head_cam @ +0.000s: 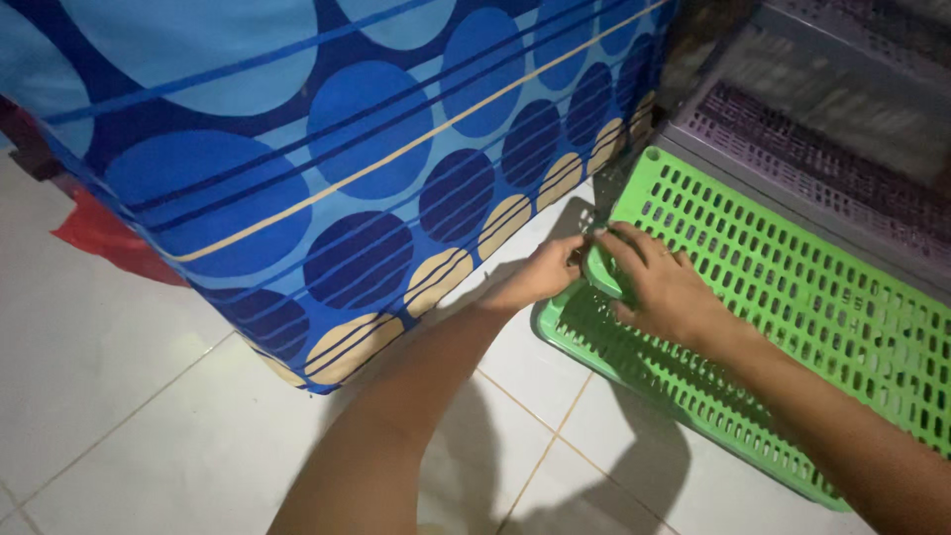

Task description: The person assembles a green plastic dish rack by inserting vertical support poles into the corners of perforated trays. They stack the trays and secure them with the poles, then place the completed green rack next to a purple rack.

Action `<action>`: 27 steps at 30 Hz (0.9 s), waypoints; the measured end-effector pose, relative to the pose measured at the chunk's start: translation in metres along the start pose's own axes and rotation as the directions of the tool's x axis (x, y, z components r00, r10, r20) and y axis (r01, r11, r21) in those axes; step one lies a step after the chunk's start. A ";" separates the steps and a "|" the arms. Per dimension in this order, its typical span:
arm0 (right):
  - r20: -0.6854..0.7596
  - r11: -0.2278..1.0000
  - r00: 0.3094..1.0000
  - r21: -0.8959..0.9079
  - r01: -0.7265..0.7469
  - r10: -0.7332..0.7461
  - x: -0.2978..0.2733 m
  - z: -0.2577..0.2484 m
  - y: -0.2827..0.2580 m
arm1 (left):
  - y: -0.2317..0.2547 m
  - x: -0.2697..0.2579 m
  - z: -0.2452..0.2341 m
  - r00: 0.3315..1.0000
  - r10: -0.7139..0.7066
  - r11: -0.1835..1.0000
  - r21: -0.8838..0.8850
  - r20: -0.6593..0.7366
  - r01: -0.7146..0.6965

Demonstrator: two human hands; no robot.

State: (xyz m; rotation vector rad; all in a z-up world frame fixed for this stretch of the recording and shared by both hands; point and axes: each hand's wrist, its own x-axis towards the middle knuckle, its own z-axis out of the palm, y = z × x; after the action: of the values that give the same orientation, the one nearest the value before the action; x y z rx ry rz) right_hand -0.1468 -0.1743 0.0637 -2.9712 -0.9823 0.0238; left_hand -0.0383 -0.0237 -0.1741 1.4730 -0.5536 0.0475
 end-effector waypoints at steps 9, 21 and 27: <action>-0.031 0.998 0.998 0.010 0.063 -0.063 -0.010 0.007 0.016 | 0.015 -0.003 0.011 0.992 -0.122 0.991 -0.057 0.028 0.123; -0.074 0.997 0.994 -0.013 0.079 -0.080 -0.018 0.022 0.025 | 0.017 0.001 0.012 0.995 -0.050 0.978 -0.196 0.085 0.066; -0.119 0.987 0.984 0.071 0.142 -0.133 -0.031 0.024 0.026 | 0.021 -0.003 0.007 0.986 -0.122 0.985 -0.106 0.113 0.134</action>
State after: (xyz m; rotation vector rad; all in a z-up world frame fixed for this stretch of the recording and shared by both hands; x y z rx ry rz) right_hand -0.1561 -0.2135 0.0399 -2.7916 -1.1401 -0.1052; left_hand -0.0511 -0.0272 -0.1563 1.4026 -0.5376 -0.1624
